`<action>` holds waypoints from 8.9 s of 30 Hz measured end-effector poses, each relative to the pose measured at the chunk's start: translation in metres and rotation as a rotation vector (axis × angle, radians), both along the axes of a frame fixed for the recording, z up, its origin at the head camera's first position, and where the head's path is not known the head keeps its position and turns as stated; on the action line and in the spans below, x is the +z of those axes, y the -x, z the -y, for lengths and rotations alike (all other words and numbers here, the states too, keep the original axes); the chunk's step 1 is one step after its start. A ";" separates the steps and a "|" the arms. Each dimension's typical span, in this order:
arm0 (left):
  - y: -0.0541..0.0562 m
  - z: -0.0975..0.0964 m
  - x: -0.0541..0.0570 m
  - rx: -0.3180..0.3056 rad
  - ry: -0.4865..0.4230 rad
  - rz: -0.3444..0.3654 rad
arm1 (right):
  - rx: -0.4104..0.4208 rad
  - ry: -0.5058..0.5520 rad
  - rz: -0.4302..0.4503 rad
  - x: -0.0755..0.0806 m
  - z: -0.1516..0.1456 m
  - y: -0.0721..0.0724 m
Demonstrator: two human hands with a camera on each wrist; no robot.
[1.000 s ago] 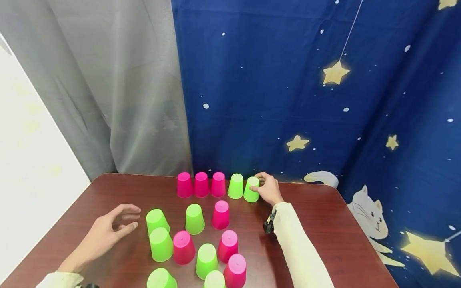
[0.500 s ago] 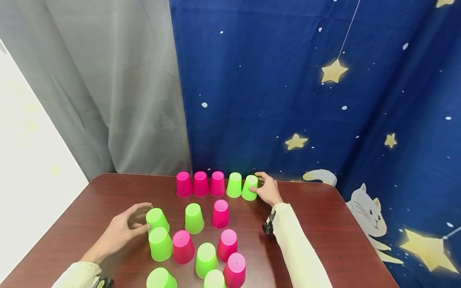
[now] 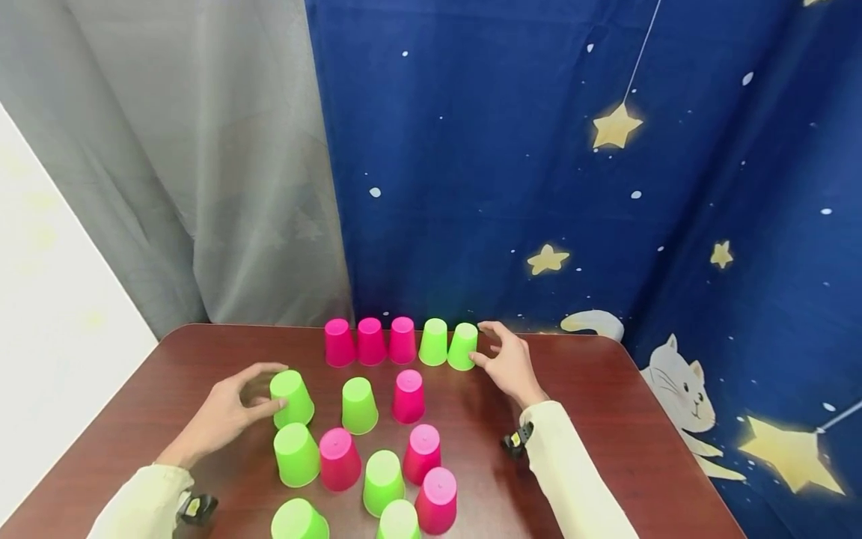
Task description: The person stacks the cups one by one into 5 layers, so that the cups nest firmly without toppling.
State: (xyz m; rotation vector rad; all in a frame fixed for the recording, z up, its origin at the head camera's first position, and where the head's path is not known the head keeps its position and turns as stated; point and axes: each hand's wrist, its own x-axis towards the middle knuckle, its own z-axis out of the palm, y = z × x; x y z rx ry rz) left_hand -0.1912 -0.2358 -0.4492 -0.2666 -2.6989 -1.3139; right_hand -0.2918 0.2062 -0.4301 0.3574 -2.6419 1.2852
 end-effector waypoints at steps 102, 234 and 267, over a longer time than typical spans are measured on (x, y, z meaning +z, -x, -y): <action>-0.148 -0.090 -0.045 0.228 0.137 -0.118 | 0.074 0.032 0.049 0.057 0.146 0.063; -0.027 -0.062 0.059 -0.034 0.203 -0.241 | 0.312 0.076 0.086 0.033 0.004 -0.036; -0.071 -0.054 -0.018 0.094 0.026 -0.012 | -0.050 0.014 0.101 0.047 0.036 0.065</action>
